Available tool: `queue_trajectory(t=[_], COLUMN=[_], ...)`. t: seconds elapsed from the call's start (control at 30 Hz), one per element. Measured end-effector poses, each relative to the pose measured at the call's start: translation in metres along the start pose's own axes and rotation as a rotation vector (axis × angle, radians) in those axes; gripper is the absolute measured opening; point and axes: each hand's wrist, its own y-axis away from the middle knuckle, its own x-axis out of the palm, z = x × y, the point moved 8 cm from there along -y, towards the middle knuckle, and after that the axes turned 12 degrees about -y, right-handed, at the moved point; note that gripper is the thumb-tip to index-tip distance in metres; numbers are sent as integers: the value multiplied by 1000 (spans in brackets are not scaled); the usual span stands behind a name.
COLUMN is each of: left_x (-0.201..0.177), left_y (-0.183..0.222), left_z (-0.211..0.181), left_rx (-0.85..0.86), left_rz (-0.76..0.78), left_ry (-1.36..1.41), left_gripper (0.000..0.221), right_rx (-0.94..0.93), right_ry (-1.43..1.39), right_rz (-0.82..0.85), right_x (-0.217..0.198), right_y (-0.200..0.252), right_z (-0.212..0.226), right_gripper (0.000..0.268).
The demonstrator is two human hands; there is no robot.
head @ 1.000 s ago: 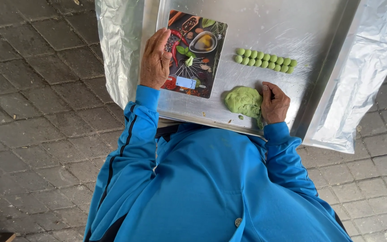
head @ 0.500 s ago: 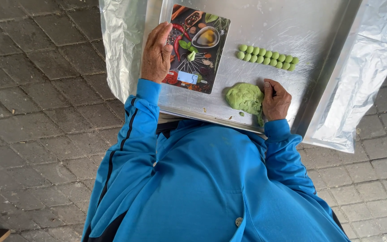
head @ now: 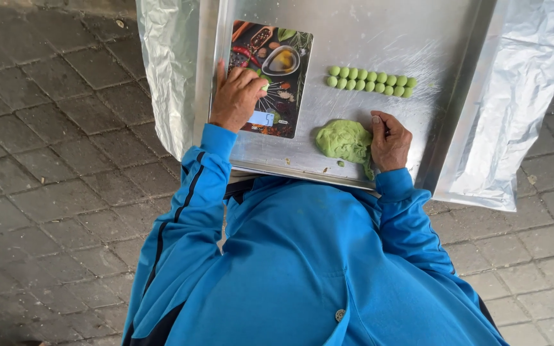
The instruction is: Shaping small portions of green dough into balls and arranging them on a tray.
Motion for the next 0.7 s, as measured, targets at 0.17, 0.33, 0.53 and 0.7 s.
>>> queue_trajectory(t=[0.17,0.33,0.53,0.7], left_x=[-28,-70,-39,-78], left_y=[-17,-17,-1,-19], left_z=[-71,-159,-186,-174], left_rx=[-80,-297,-433,-299], left_rz=[-156,68,131,-25], left_ry=[859,1486,1784,1730], left_gripper=[22,24,21,20], right_rx=[-283,-378,-207,-37], right_ry=[-11,-462,-672,-755], right_rz=[24,145,235,126], right_x=[2,16,12,20], right_y=[12,33,37,43], right_z=[31,88,87,66], right_gripper=[31,40,15,17])
